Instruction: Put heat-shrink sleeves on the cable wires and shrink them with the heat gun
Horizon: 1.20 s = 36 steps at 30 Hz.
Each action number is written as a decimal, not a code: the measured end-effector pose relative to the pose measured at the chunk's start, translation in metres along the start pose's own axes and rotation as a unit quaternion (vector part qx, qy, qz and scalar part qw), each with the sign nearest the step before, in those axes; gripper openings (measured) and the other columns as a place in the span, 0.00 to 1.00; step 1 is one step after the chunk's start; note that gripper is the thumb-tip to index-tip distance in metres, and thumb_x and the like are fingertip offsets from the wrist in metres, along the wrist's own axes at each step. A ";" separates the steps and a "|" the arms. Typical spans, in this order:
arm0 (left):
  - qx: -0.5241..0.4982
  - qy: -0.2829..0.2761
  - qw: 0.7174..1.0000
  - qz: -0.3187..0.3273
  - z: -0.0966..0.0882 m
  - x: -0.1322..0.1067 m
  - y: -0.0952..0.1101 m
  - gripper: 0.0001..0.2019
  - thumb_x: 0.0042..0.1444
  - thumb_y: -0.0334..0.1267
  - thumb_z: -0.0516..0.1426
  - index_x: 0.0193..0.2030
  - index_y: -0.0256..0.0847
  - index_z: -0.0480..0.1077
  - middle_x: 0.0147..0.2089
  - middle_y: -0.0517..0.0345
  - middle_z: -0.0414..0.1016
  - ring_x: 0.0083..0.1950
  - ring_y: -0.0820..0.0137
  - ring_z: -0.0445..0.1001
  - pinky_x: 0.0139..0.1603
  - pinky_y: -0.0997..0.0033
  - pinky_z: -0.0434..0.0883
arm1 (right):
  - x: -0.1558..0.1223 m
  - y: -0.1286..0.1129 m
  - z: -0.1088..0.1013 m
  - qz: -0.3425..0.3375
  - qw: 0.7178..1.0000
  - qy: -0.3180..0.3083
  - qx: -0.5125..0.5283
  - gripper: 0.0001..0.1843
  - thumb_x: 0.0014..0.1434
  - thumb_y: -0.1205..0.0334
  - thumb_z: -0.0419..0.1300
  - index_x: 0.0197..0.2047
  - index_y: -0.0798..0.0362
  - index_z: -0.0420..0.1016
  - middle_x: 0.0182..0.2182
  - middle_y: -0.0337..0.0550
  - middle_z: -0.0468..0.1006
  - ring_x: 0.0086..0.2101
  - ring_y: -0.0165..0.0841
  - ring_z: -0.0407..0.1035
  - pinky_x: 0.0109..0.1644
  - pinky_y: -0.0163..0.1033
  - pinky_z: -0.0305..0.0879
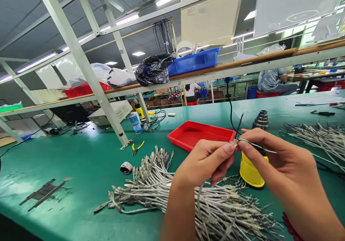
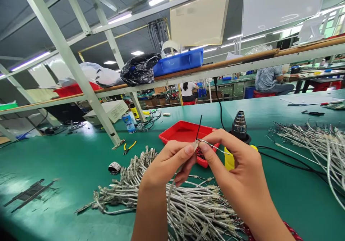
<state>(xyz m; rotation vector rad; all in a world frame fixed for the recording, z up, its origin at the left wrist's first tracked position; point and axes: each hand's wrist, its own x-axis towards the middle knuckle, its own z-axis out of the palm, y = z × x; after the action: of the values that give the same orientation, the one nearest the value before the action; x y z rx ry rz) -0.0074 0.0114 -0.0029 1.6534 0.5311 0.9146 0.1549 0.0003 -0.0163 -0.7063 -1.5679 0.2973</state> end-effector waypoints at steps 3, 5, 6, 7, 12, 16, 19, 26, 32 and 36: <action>-0.010 -0.011 1.000 0.001 0.002 0.000 0.000 0.22 0.65 0.50 0.51 0.24 0.37 0.58 0.20 0.67 0.54 0.15 0.82 0.56 0.14 0.83 0.58 | 0.001 -0.003 -0.004 -0.010 1.000 0.000 0.000 0.03 0.61 0.62 0.62 0.35 0.44 0.75 0.31 0.34 0.77 0.32 0.28 0.72 0.35 0.29 0.68; -0.013 -0.020 1.000 0.004 0.001 -0.001 0.001 0.22 0.65 0.49 0.52 0.25 0.37 0.58 0.21 0.67 0.54 0.16 0.82 0.56 0.14 0.83 0.58 | 0.001 -0.006 -0.005 -0.018 1.000 -0.002 -0.004 0.03 0.61 0.62 0.62 0.35 0.43 0.75 0.32 0.34 0.78 0.33 0.29 0.73 0.36 0.30 0.68; -0.013 -0.025 1.000 0.005 0.000 -0.001 0.001 0.21 0.65 0.49 0.52 0.25 0.37 0.58 0.21 0.66 0.54 0.16 0.82 0.56 0.15 0.83 0.57 | 0.001 -0.008 -0.006 -0.024 1.000 -0.001 -0.009 0.03 0.60 0.62 0.62 0.34 0.43 0.75 0.31 0.34 0.78 0.34 0.30 0.73 0.37 0.31 0.69; -0.009 -0.031 0.999 0.006 0.000 -0.002 0.002 0.21 0.65 0.49 0.52 0.25 0.37 0.58 0.21 0.66 0.54 0.17 0.82 0.56 0.15 0.82 0.57 | 0.002 -0.009 -0.007 -0.032 0.999 0.001 -0.016 0.03 0.60 0.61 0.62 0.34 0.43 0.75 0.31 0.33 0.78 0.34 0.31 0.73 0.39 0.33 0.69; 0.072 -0.062 0.995 0.005 -0.007 -0.005 0.005 0.22 0.64 0.51 0.53 0.25 0.37 0.59 0.17 0.64 0.58 0.18 0.80 0.57 0.19 0.80 0.56 | 0.002 -0.012 -0.011 -0.068 0.997 -0.019 -0.018 0.03 0.60 0.62 0.62 0.34 0.44 0.74 0.30 0.33 0.79 0.35 0.33 0.74 0.53 0.42 0.67; 0.133 -0.053 0.990 0.015 -0.014 -0.009 0.007 0.23 0.63 0.52 0.53 0.24 0.37 0.61 0.18 0.62 0.60 0.19 0.79 0.58 0.21 0.79 0.56 | 0.002 -0.008 -0.009 -0.093 0.995 -0.046 0.013 0.06 0.60 0.67 0.62 0.36 0.44 0.73 0.30 0.33 0.78 0.34 0.32 0.73 0.52 0.42 0.66; 0.131 -0.054 0.990 0.015 -0.017 -0.010 0.008 0.21 0.63 0.51 0.54 0.24 0.37 0.61 0.18 0.63 0.60 0.19 0.79 0.57 0.21 0.78 0.56 | 0.000 -0.006 -0.006 -0.095 0.994 -0.057 0.021 0.08 0.59 0.69 0.62 0.36 0.44 0.72 0.31 0.33 0.77 0.37 0.31 0.72 0.53 0.41 0.65; 0.136 -0.048 0.989 0.033 -0.019 -0.014 0.008 0.21 0.64 0.48 0.54 0.23 0.37 0.61 0.18 0.62 0.60 0.19 0.80 0.58 0.21 0.78 0.55 | 0.001 -0.014 -0.010 -0.014 0.993 -0.082 0.081 0.03 0.58 0.64 0.64 0.34 0.45 0.76 0.32 0.37 0.80 0.34 0.32 0.73 0.42 0.38 0.70; 0.025 -0.080 0.996 0.004 -0.014 -0.011 0.000 0.23 0.65 0.53 0.50 0.25 0.38 0.60 0.18 0.64 0.56 0.16 0.80 0.55 0.15 0.79 0.53 | 0.010 0.001 -0.013 0.052 0.959 -0.165 0.225 0.05 0.59 0.64 0.62 0.35 0.45 0.79 0.31 0.39 0.79 0.34 0.31 0.74 0.38 0.34 0.70; -0.013 -0.085 0.996 -0.012 -0.009 -0.002 -0.006 0.24 0.64 0.55 0.51 0.24 0.38 0.59 0.17 0.65 0.54 0.14 0.81 0.55 0.13 0.81 0.53 | 0.014 0.012 -0.008 0.065 0.961 -0.120 0.241 0.07 0.51 0.65 0.70 0.32 0.49 0.77 0.29 0.38 0.77 0.32 0.30 0.71 0.37 0.32 0.69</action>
<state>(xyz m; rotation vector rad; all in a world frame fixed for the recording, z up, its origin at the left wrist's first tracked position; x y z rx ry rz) -0.0151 0.0167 -0.0090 1.6804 0.4200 0.7515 0.1657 0.0167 -0.0111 -0.3978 -1.5911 0.8574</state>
